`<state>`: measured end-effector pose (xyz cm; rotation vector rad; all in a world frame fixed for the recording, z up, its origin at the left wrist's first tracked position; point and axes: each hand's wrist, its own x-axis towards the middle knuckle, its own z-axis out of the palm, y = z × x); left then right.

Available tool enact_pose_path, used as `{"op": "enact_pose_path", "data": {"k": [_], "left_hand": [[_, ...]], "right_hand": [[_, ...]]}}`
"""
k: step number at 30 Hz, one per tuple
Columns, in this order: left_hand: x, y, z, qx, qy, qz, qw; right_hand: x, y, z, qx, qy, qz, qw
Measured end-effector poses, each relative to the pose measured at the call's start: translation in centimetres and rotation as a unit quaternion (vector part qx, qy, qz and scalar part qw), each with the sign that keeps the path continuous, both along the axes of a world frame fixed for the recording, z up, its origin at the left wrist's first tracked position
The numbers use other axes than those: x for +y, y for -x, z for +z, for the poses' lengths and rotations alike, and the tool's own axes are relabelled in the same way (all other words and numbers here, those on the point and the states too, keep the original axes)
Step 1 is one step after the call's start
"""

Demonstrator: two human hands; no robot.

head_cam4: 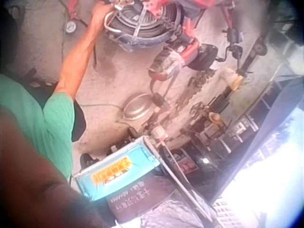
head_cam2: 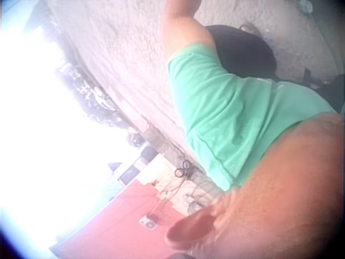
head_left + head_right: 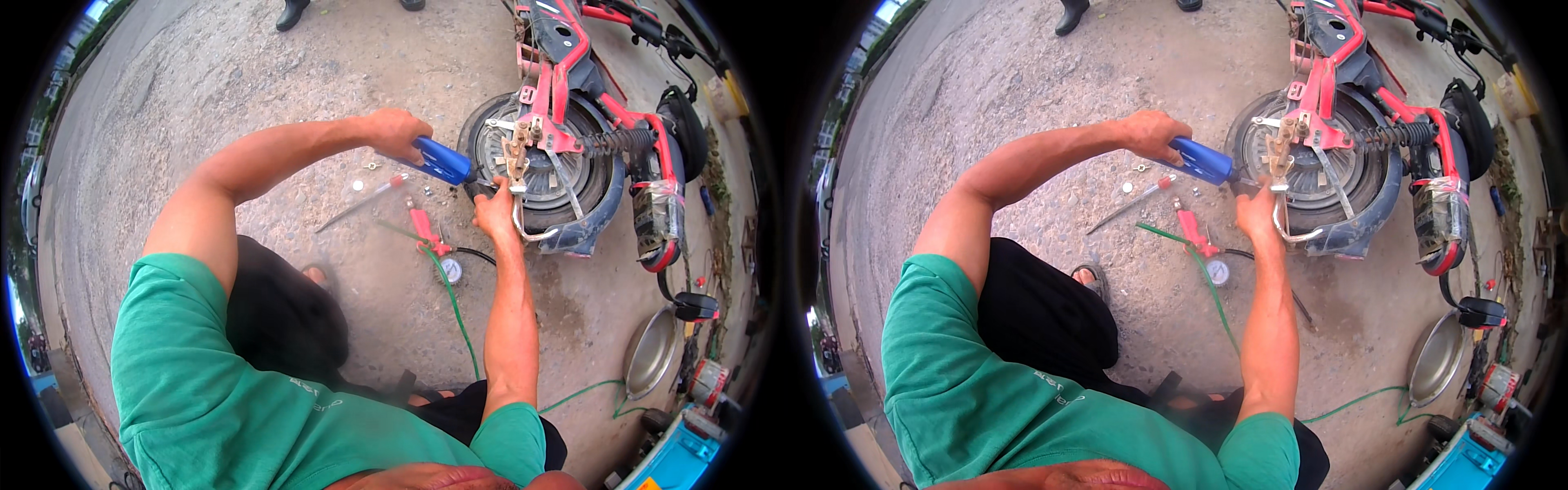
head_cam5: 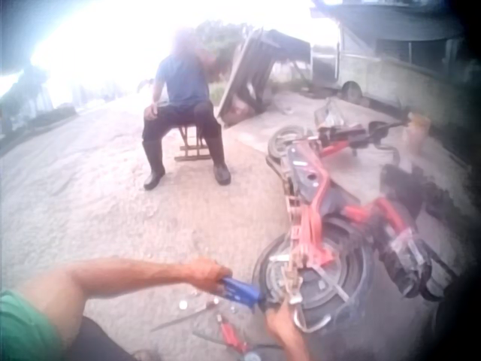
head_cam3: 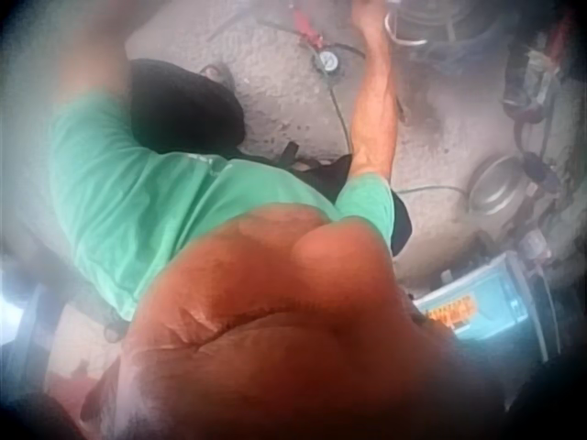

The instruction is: The person applies a blue liquid from a bottle onto the wheel hub of a bicycle and then manipulates small components by hand.

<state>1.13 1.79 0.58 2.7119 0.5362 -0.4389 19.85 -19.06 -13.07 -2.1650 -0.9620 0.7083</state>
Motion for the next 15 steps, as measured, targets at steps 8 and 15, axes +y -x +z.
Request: {"op": "enact_pose_path", "data": {"k": [8,15], "left_hand": [[-0.5,-0.4,1.0,0.01,-0.017,-0.015,1.0],[-0.7,-0.7,1.6,-0.002,0.017,-0.006,1.0]], "right_hand": [[0.0,-0.3,-0.7,-0.018,-0.012,0.006,1.0],[-0.5,0.6,-1.1,-0.16,-0.127,0.007,0.979]]}}
